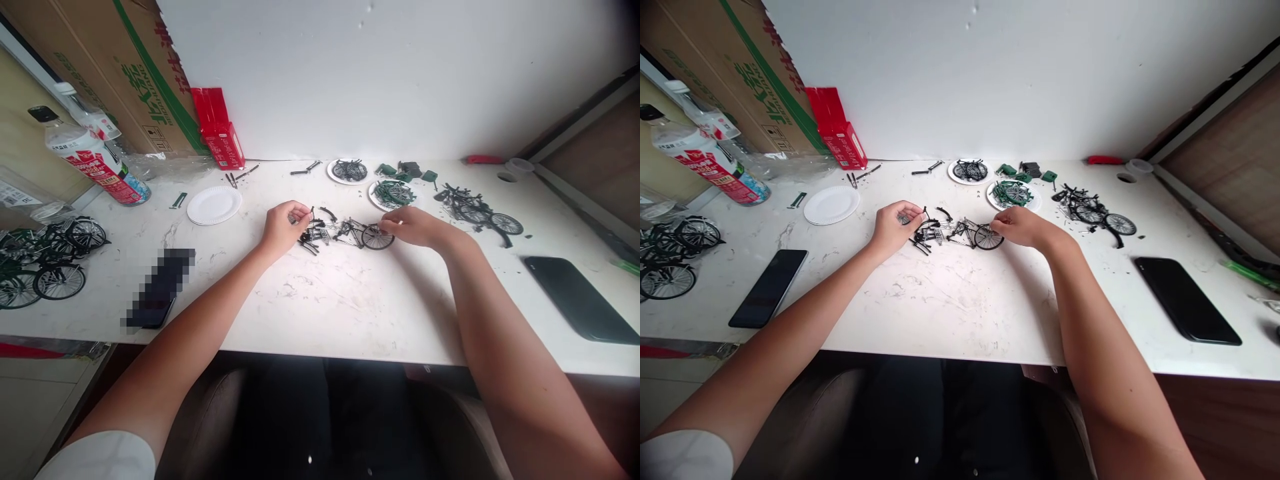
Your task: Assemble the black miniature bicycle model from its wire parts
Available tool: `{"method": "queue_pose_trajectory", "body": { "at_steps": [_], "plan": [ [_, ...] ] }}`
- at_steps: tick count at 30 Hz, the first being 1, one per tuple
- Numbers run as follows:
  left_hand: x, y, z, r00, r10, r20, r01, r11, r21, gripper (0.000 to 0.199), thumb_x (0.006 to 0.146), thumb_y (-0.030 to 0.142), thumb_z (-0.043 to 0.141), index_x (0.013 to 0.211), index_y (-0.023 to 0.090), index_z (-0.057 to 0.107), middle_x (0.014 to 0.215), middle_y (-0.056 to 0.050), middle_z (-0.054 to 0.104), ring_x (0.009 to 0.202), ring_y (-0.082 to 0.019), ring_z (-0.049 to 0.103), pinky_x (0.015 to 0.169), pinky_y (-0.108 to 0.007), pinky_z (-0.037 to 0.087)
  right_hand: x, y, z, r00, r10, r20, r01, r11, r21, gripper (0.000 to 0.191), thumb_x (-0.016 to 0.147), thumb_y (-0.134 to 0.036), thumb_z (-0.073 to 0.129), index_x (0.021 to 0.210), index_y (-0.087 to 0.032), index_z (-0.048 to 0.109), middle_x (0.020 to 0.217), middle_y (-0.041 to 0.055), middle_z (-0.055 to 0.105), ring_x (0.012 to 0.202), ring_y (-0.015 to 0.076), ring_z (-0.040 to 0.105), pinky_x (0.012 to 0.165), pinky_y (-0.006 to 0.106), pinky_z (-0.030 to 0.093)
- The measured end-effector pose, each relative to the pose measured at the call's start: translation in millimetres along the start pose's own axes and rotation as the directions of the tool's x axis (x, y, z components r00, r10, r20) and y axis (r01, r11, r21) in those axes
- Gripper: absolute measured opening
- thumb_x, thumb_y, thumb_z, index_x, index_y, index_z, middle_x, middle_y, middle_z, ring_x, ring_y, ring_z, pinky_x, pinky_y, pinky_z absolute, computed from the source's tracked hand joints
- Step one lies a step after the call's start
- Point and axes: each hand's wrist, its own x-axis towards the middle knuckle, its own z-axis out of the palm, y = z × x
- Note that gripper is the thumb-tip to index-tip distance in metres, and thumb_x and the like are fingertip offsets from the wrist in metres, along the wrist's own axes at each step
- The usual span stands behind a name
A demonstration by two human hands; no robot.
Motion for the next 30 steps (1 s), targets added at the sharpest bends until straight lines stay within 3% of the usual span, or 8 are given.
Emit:
{"method": "queue_pose_trajectory", "body": {
  "at_steps": [2, 6, 9, 11, 14, 18, 24, 30],
  "plan": [
    [1, -1, -1.8, 1.000, -0.009, -0.012, 0.009, 1.000, 0.010, 0.008, 0.088, 0.026, 0.074, 0.092, 0.020, 0.077, 0.088, -0.004, 0.079, 0.081, -0.016, 0.072, 0.081, -0.032, 0.059, -2, -2, -1, 0.999, -0.028, 0.045, 0.029, 0.999, -0.020, 0.042, 0.090, -0.062, 0.068, 0.071, -0.025, 0.072, 0.060, 0.0028, 0.064, 0.057, 0.0208, 0.056, 0.056, 0.036, 0.042],
    [3, -6, -3.7, 0.999, -0.024, -0.046, 0.026, 0.999, 0.032, 0.009, 0.088, 0.027, 0.074, 0.093, 0.020, 0.078, 0.090, -0.005, 0.080, 0.081, -0.017, 0.071, 0.082, -0.032, 0.060, -5, -15, -2, 0.994, 0.046, 0.103, -0.038, 0.996, -0.076, 0.054, 0.087, -0.075, 0.067, 0.071, -0.024, 0.071, 0.059, 0.0037, 0.064, 0.050, 0.0186, 0.052, 0.054, 0.036, 0.040],
    [4, -10, -4.1, 0.998, -0.034, -0.059, 0.036, 0.999, 0.040, 0.011, 0.088, 0.029, 0.075, 0.094, 0.020, 0.078, 0.091, -0.005, 0.080, 0.081, -0.017, 0.071, 0.082, -0.032, 0.060, -7, -28, 1, 0.997, 0.064, -0.052, -0.069, 0.990, -0.122, 0.053, 0.091, -0.075, 0.064, 0.085, -0.023, 0.074, 0.057, 0.0029, 0.059, 0.050, 0.0198, 0.051, 0.057, 0.036, 0.040],
    [5, -12, -4.4, 0.997, -0.034, -0.065, 0.036, 0.998, 0.044, 0.012, 0.089, 0.030, 0.075, 0.095, 0.020, 0.078, 0.092, -0.005, 0.080, 0.082, -0.017, 0.071, 0.082, -0.032, 0.060, -8, -38, 5, 0.992, 0.011, -0.127, -0.025, 0.993, -0.116, 0.051, 0.096, -0.071, 0.059, 0.094, -0.022, 0.075, 0.060, 0.0025, 0.059, 0.052, 0.0198, 0.051, 0.059, 0.036, 0.039],
    [6, -16, -5.2, 0.997, -0.035, -0.072, 0.038, 0.998, 0.047, 0.013, 0.090, 0.029, 0.073, 0.098, 0.020, 0.079, 0.094, -0.006, 0.081, 0.083, -0.017, 0.072, 0.082, -0.032, 0.060, -10, -51, 16, 0.984, -0.155, -0.087, 0.155, 0.988, -0.010, 0.052, 0.097, -0.070, 0.058, 0.101, -0.022, 0.077, 0.069, 0.0039, 0.061, 0.063, 0.0209, 0.055, 0.063, 0.036, 0.041],
    [6, -19, -5.3, 0.997, -0.048, -0.067, 0.051, 0.998, 0.043, 0.015, 0.091, 0.029, 0.072, 0.102, 0.020, 0.079, 0.098, -0.007, 0.081, 0.086, -0.018, 0.073, 0.083, -0.033, 0.060, -9, -59, 36, 0.940, -0.341, -0.018, 0.342, 0.940, 0.021, 0.054, 0.089, -0.068, 0.072, 0.115, -0.021, 0.078, 0.083, 0.0088, 0.068, 0.084, 0.0282, 0.061, 0.073, 0.040, 0.048],
    [4, -17, -2.8, 0.997, -0.058, -0.042, 0.059, 0.997, 0.039, 0.015, 0.092, 0.029, 0.072, 0.103, 0.021, 0.078, 0.100, -0.006, 0.081, 0.088, -0.018, 0.074, 0.087, -0.035, 0.060, -6, -61, 58, 0.923, -0.383, -0.043, 0.378, 0.921, -0.096, 0.059, 0.094, -0.064, 0.069, 0.132, -0.019, 0.074, 0.098, 0.0148, 0.071, 0.097, 0.0346, 0.059, 0.084, 0.048, 0.051],
    [2, -13, -1.8, 0.998, -0.067, -0.006, 0.067, 0.997, 0.038, 0.015, 0.093, 0.027, 0.070, 0.104, 0.022, 0.079, 0.105, -0.007, 0.081, 0.094, -0.020, 0.075, 0.090, -0.036, 0.061, -8, -79, 73, 0.885, -0.458, -0.077, 0.443, 0.882, -0.160, 0.056, 0.098, -0.057, 0.064, 0.144, -0.024, 0.067, 0.140, 0.0177, 0.064, 0.129, 0.0415, 0.053, 0.105, 0.059, 0.048]
  ]
}}
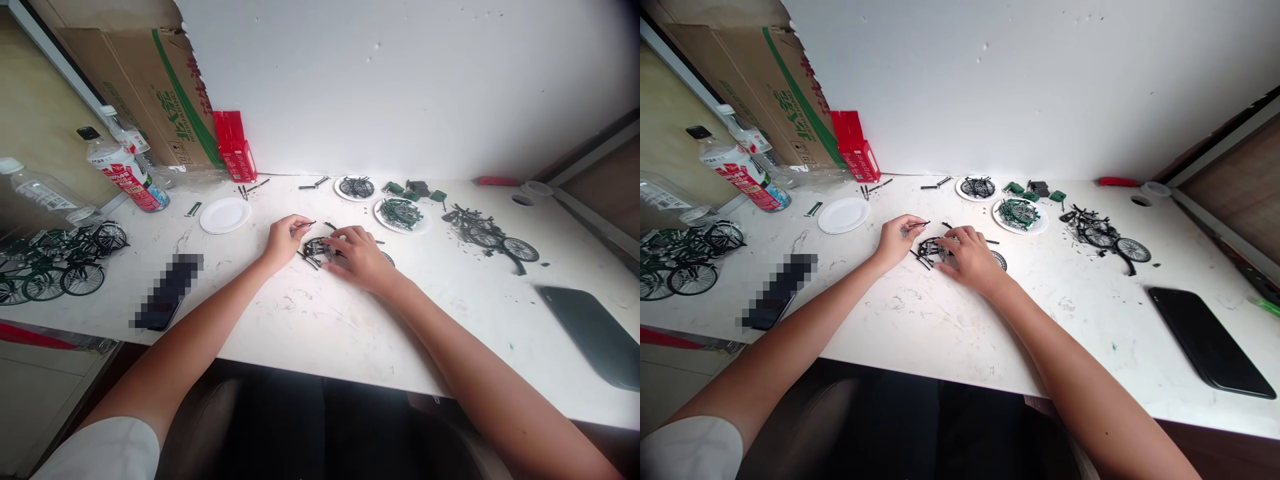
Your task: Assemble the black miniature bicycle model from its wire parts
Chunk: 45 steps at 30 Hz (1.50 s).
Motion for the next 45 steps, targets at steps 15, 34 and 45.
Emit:
{"method": "queue_pose_trajectory", "body": {
  "at_steps": [15, 34, 45],
  "plan": [
    [-1, -4, 2.9, 1.000, -0.018, 0.004, 0.018, 1.000, 0.016, 0.017, 0.092, 0.030, 0.071, 0.105, 0.023, 0.079, 0.107, -0.007, 0.081, 0.096, -0.021, 0.074, 0.092, -0.037, 0.059, 2, -12, 9, 0.999, 0.029, 0.012, -0.028, 0.997, -0.076, 0.048, 0.102, -0.056, 0.057, 0.130, -0.019, 0.071, 0.127, 0.0186, 0.067, 0.132, 0.0420, 0.050, 0.110, 0.058, 0.046],
    [-3, 2, 4.3, 1.000, -0.021, -0.008, 0.021, 0.999, -0.025, 0.017, 0.089, 0.035, 0.078, 0.098, 0.021, 0.078, 0.097, -0.006, 0.081, 0.088, -0.019, 0.076, 0.088, -0.036, 0.061, -3, -9, 9, 0.999, 0.043, 0.004, -0.044, 0.994, 0.098, 0.037, 0.105, -0.044, 0.054, 0.127, -0.020, 0.071, 0.134, 0.0141, 0.071, 0.145, 0.0408, 0.045, 0.116, 0.060, 0.046],
    [-3, 7, 4.3, 0.995, 0.004, -0.098, -0.008, 0.999, -0.042, 0.016, 0.087, 0.034, 0.080, 0.095, 0.020, 0.077, 0.093, -0.006, 0.081, 0.086, -0.019, 0.075, 0.086, -0.036, 0.061, 0, -10, 8, 0.970, 0.127, -0.209, -0.043, 0.931, 0.363, 0.019, 0.101, -0.031, 0.064, 0.111, -0.024, 0.079, 0.113, 0.0086, 0.078, 0.120, 0.0322, 0.060, 0.104, 0.053, 0.055]
  ]
}}
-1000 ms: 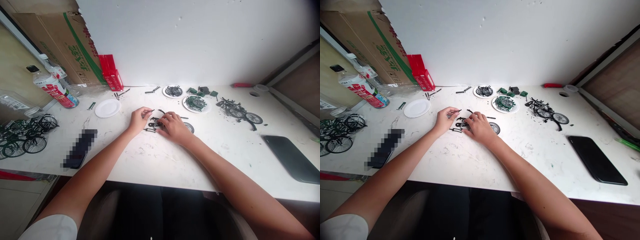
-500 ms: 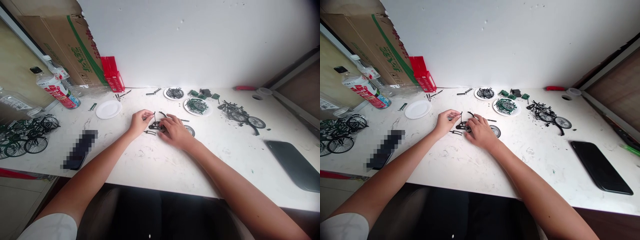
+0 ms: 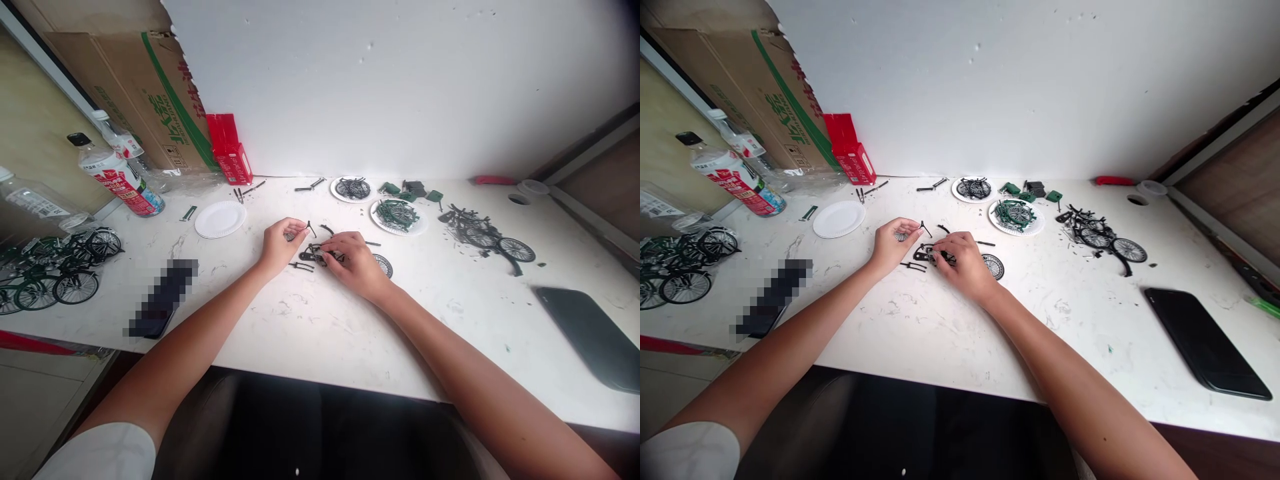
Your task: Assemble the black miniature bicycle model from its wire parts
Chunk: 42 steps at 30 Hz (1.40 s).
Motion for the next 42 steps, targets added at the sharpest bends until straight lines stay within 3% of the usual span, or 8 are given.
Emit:
{"method": "queue_pose_trajectory", "body": {
  "at_steps": [7, 13, 19, 29, 35, 42],
  "plan": [
    [-0.9, 1.8, -0.2, 1.000, -0.003, -0.005, 0.003, 1.000, -0.030, 0.018, 0.083, 0.032, 0.085, 0.094, 0.020, 0.077, 0.092, -0.006, 0.080, 0.083, -0.018, 0.073, 0.084, -0.035, 0.060, -0.2, 3.9, -3.5, 0.987, 0.108, -0.119, -0.105, 0.994, 0.036, 0.012, 0.098, -0.031, 0.068, 0.102, -0.026, 0.078, 0.103, 0.0075, 0.079, 0.111, 0.0308, 0.065, 0.094, 0.050, 0.059],
    [-1.2, -0.6, 0.4, 1.000, -0.002, 0.022, 0.003, 0.999, -0.053, 0.019, 0.081, 0.032, 0.087, 0.092, 0.020, 0.077, 0.088, -0.005, 0.079, 0.082, -0.018, 0.072, 0.083, -0.035, 0.059, -1.9, 9.3, -1.1, 0.963, 0.196, -0.185, -0.178, 0.978, 0.111, 0.023, 0.098, -0.039, 0.070, 0.115, -0.026, 0.078, 0.112, 0.0086, 0.076, 0.104, 0.0268, 0.071, 0.094, 0.046, 0.061],
    [-1.3, -0.6, 2.0, 1.000, -0.002, 0.027, 0.003, 0.999, -0.043, 0.019, 0.080, 0.033, 0.088, 0.090, 0.020, 0.077, 0.088, -0.005, 0.078, 0.080, -0.018, 0.071, 0.082, -0.036, 0.060, -1.6, 6.4, -2.5, 0.963, 0.213, -0.166, -0.196, 0.974, 0.112, 0.027, 0.101, -0.042, 0.066, 0.120, -0.028, 0.080, 0.107, 0.0095, 0.075, 0.106, 0.0276, 0.070, 0.093, 0.046, 0.061],
    [-2.5, -2.5, 2.3, 1.000, -0.016, 0.016, 0.017, 0.997, -0.078, 0.024, 0.078, 0.030, 0.089, 0.088, 0.021, 0.069, 0.088, -0.004, 0.077, 0.080, -0.017, 0.071, 0.081, -0.035, 0.058, -0.5, 3.4, -3.2, 0.969, 0.165, -0.186, -0.149, 0.984, 0.098, 0.018, 0.095, -0.038, 0.075, 0.108, -0.028, 0.082, 0.101, 0.0076, 0.076, 0.098, 0.0273, 0.067, 0.087, 0.046, 0.060],
    [-2.7, -0.1, 0.7, 0.998, -0.041, 0.045, 0.046, 0.991, -0.122, 0.039, 0.079, 0.027, 0.089, 0.105, 0.024, 0.061, 0.087, -0.001, 0.077, 0.081, -0.017, 0.073, 0.085, -0.035, 0.057, -0.5, 2.8, -3.3, 0.966, 0.182, -0.185, -0.165, 0.981, 0.103, 0.018, 0.096, -0.038, 0.074, 0.109, -0.027, 0.081, 0.102, 0.0076, 0.075, 0.097, 0.0262, 0.067, 0.088, 0.045, 0.059],
    [-1.9, -0.4, 1.0, 0.999, -0.014, 0.036, 0.017, 0.995, -0.098, 0.037, 0.079, 0.024, 0.088, 0.108, 0.024, 0.064, 0.085, 0.000, 0.077, 0.085, -0.018, 0.074, 0.086, -0.035, 0.055, -0.4, 1.5, -3.1, 0.968, 0.206, -0.142, -0.203, 0.979, 0.034, 0.018, 0.098, -0.038, 0.068, 0.108, -0.027, 0.079, 0.104, 0.0090, 0.077, 0.116, 0.0335, 0.058, 0.098, 0.054, 0.054]
  ]
}}
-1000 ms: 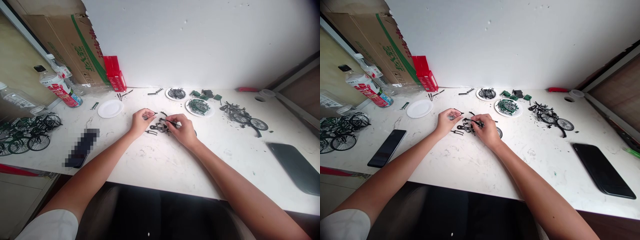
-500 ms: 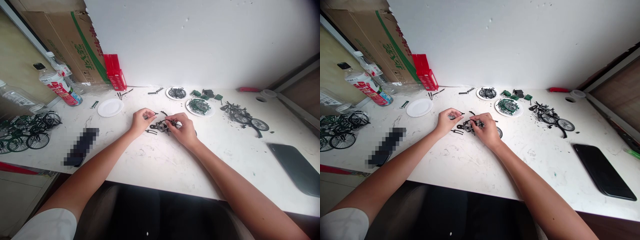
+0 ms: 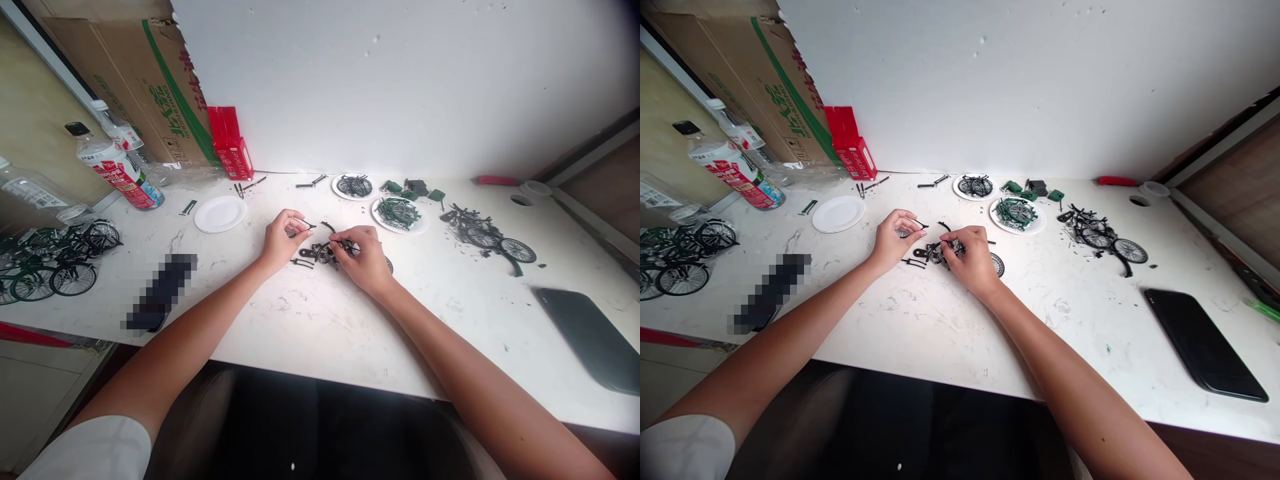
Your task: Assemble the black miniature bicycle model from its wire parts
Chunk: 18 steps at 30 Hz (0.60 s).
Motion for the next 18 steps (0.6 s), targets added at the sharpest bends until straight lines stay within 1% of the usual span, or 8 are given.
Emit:
{"method": "queue_pose_trajectory", "body": {
  "at_steps": [4, 6, 8, 10, 12, 15, 16, 18],
  "plan": [
    [0, 0, -0.3, 1.000, 0.002, 0.007, -0.003, 1.000, 0.015, 0.042, 0.080, 0.025, 0.087, 0.116, 0.024, 0.065, 0.087, -0.001, 0.076, 0.087, -0.018, 0.074, 0.088, -0.035, 0.056, 0, 3, 1, 0.999, 0.028, 0.040, -0.026, 0.998, -0.050, 0.019, 0.096, -0.039, 0.067, 0.106, -0.027, 0.077, 0.107, 0.0090, 0.078, 0.121, 0.0368, 0.054, 0.103, 0.059, 0.051],
    [0, 0, -0.4, 1.000, -0.006, 0.011, 0.006, 1.000, 0.009, 0.043, 0.081, 0.025, 0.086, 0.118, 0.024, 0.066, 0.087, -0.001, 0.076, 0.088, -0.018, 0.074, 0.088, -0.035, 0.056, 0, 5, 1, 0.999, 0.021, 0.033, -0.019, 0.997, -0.071, 0.022, 0.095, -0.041, 0.067, 0.109, -0.027, 0.077, 0.110, 0.0088, 0.078, 0.124, 0.0374, 0.054, 0.106, 0.060, 0.049],
    [0, 0, -0.3, 1.000, -0.016, 0.014, 0.016, 1.000, 0.005, 0.043, 0.081, 0.024, 0.086, 0.119, 0.024, 0.066, 0.088, -0.001, 0.076, 0.088, -0.018, 0.074, 0.089, -0.035, 0.056, 1, 7, 2, 1.000, 0.012, 0.015, -0.011, 0.995, -0.098, 0.024, 0.096, -0.042, 0.065, 0.111, -0.026, 0.076, 0.114, 0.0086, 0.078, 0.132, 0.0383, 0.051, 0.113, 0.061, 0.045],
    [0, 0, 0.1, 1.000, -0.024, 0.020, 0.024, 1.000, 0.004, 0.043, 0.080, 0.023, 0.086, 0.118, 0.024, 0.066, 0.088, -0.001, 0.076, 0.088, -0.018, 0.074, 0.089, -0.035, 0.056, 0, 9, 2, 1.000, 0.011, 0.021, -0.008, 0.991, -0.135, 0.027, 0.098, -0.043, 0.063, 0.113, -0.025, 0.077, 0.122, 0.0089, 0.077, 0.143, 0.0401, 0.044, 0.119, 0.064, 0.040],
    [-1, 0, 0.5, 0.999, -0.033, 0.031, 0.032, 0.999, 0.004, 0.042, 0.080, 0.022, 0.086, 0.117, 0.023, 0.066, 0.087, -0.001, 0.076, 0.089, -0.018, 0.074, 0.090, -0.035, 0.056, -1, 12, 3, 0.998, 0.014, 0.059, -0.003, 0.982, -0.188, 0.035, 0.099, -0.047, 0.062, 0.121, -0.023, 0.076, 0.136, 0.0103, 0.073, 0.153, 0.0432, 0.034, 0.124, 0.068, 0.033],
    [-1, 0, 0.9, 0.998, -0.041, 0.042, 0.041, 0.999, 0.002, 0.040, 0.081, 0.021, 0.086, 0.116, 0.023, 0.066, 0.087, -0.001, 0.076, 0.089, -0.018, 0.074, 0.091, -0.036, 0.055, -2, 14, 4, 0.991, 0.006, 0.137, 0.032, 0.961, -0.274, 0.052, 0.100, -0.054, 0.060, 0.136, -0.019, 0.071, 0.151, 0.0140, 0.064, 0.161, 0.0482, 0.021, 0.126, 0.075, 0.026],
    [-1, 0, 0.9, 0.998, -0.041, 0.045, 0.041, 0.999, 0.000, 0.039, 0.081, 0.021, 0.085, 0.115, 0.023, 0.066, 0.087, -0.001, 0.076, 0.089, -0.018, 0.074, 0.091, -0.036, 0.055, -3, 15, 5, 0.986, 0.000, 0.164, 0.049, 0.955, -0.292, 0.056, 0.101, -0.056, 0.058, 0.139, -0.018, 0.070, 0.153, 0.0146, 0.062, 0.162, 0.0490, 0.018, 0.126, 0.076, 0.025],
    [-1, 0, 0.9, 0.998, -0.038, 0.048, 0.038, 0.999, -0.005, 0.039, 0.081, 0.021, 0.085, 0.115, 0.023, 0.066, 0.088, -0.001, 0.076, 0.089, -0.018, 0.073, 0.091, -0.035, 0.055, -3, 15, 5, 0.977, -0.010, 0.215, 0.077, 0.948, -0.309, 0.059, 0.103, -0.060, 0.053, 0.140, -0.017, 0.069, 0.154, 0.0148, 0.061, 0.162, 0.0497, 0.018, 0.125, 0.077, 0.025]
  ]
}}
